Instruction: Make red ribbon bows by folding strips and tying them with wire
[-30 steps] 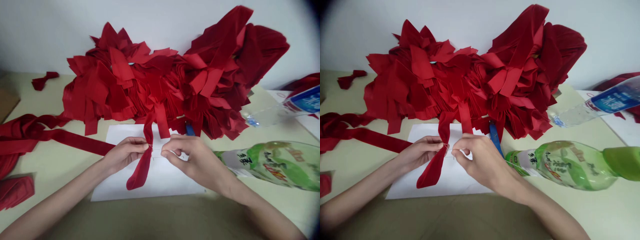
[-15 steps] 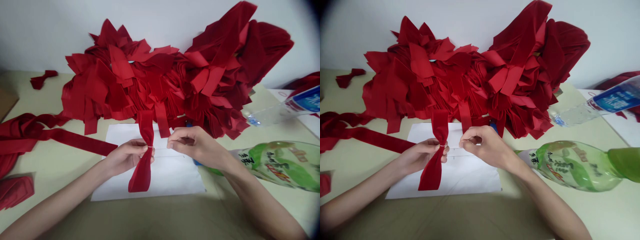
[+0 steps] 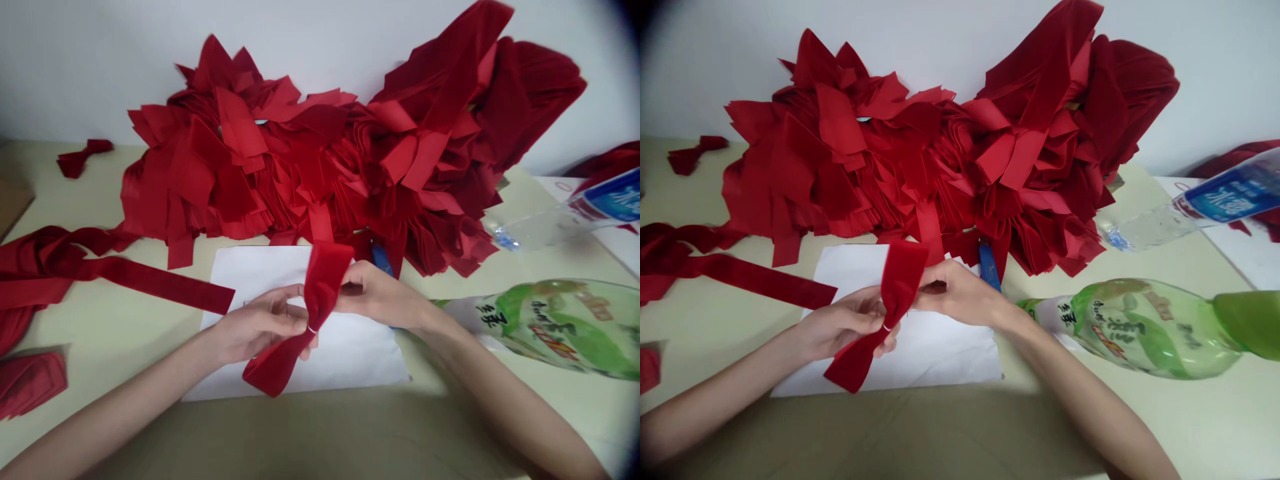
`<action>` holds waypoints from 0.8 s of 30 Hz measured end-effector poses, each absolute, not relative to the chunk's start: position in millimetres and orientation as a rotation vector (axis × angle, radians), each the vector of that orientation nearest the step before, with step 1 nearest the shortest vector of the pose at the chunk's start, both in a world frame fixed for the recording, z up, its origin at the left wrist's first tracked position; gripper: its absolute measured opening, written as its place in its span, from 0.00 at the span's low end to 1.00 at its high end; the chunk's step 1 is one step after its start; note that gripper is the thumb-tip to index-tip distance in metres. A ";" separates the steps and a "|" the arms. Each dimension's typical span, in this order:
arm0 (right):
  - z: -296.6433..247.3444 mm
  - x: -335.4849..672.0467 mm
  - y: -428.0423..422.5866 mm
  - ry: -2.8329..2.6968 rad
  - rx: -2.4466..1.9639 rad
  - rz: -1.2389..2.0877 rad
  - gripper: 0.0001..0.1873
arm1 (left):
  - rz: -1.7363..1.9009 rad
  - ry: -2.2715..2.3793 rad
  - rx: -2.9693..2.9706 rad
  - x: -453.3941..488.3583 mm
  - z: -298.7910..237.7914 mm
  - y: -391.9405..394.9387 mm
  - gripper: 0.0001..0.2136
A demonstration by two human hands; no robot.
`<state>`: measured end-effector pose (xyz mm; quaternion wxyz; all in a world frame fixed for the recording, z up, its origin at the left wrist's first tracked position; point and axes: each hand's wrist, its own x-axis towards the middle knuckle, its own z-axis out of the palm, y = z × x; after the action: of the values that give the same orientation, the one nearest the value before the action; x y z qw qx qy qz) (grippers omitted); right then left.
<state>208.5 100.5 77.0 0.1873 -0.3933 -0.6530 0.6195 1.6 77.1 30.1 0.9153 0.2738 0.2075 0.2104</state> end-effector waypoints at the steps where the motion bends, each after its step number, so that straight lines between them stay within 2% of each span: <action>1: 75.5 209.0 100.8 -1.821 -1.069 1.770 0.04 | 0.397 0.430 0.548 2.5 30.1 75.3 0.09; 7: 74.4 205.7 96.8 -2.038 -0.857 2.059 0.08 | 0.079 0.525 0.647 11.7 40.6 63.4 0.16; 9: 80.1 200.5 89.0 -2.246 -0.873 1.919 0.06 | 0.058 0.675 0.744 15.0 43.8 60.1 0.16; 12: 90.1 192.5 72.1 -2.519 -1.091 1.408 0.09 | 0.209 0.885 0.850 17.7 43.7 60.1 0.15; 14: 94.6 189.1 62.4 -2.548 -1.257 1.043 0.11 | 0.341 0.940 0.847 17.2 42.8 64.3 0.14; 16: 97.0 187.9 57.4 -2.500 -1.371 0.827 0.11 | 0.432 0.979 0.791 15.0 43.4 70.2 0.14; 18: 98.4 188.4 57.7 -2.431 -1.428 0.777 0.11 | 0.496 0.990 0.715 12.2 45.2 75.7 0.15; 24: 99.8 193.2 71.1 -2.186 -1.404 1.021 0.10 | 0.628 0.854 0.489 6.3 41.1 81.1 0.16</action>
<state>193.2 71.1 99.8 0.1744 -0.4952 -0.7710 0.3604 6.3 81.1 41.1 0.8343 0.2310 0.4033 0.2964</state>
